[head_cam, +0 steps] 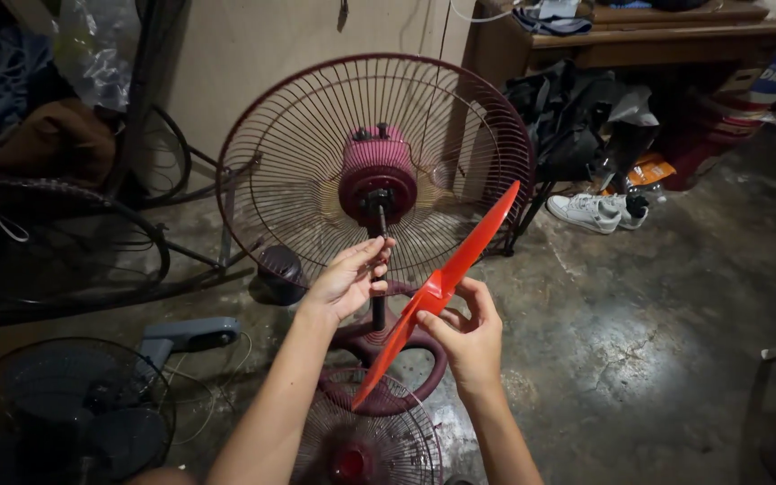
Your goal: The person reassembles a standing electric fan by first securing the front wire cage and then attaching a red three-blade fan blade to the motor shaft. The person repeatedly aligns and seats the blade onto the shaft before leaving it mounted.
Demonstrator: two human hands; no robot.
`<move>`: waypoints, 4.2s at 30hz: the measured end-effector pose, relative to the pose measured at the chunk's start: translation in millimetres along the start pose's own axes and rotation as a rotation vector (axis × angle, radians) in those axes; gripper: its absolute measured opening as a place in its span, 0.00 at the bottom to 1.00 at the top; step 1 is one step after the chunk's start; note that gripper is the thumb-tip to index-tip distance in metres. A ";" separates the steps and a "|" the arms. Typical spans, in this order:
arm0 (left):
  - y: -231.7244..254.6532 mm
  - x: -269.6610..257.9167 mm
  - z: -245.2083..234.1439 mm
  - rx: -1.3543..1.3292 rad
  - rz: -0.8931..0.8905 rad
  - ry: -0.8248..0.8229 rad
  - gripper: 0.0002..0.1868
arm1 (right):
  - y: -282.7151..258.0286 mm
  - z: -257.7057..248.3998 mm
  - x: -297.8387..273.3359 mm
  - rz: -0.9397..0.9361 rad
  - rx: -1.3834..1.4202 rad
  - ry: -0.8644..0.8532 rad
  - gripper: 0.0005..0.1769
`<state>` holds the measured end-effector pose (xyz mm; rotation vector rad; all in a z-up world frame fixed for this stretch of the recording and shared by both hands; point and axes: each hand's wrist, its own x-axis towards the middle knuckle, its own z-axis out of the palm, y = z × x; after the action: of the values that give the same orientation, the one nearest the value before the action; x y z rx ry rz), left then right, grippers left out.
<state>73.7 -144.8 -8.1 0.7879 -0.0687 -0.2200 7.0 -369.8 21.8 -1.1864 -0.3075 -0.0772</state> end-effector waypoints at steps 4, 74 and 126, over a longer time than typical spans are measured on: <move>1.8 6.8 0.7 0.003 -0.037 0.046 0.11 | -5.0 0.7 1.5 0.037 0.071 -0.028 0.31; 9.1 26.8 -7.8 0.126 -0.077 0.147 0.11 | -51.9 -28.3 -18.6 0.290 1.123 -0.446 0.38; 61.6 -101.8 -87.0 0.193 0.411 0.474 0.06 | 58.1 76.3 -31.3 -0.436 -0.507 0.278 0.39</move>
<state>-2.6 -19.6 -23.6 0.9812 0.1979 0.3694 -25.1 -280.8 -13.3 -1.5695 -0.3051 -0.7298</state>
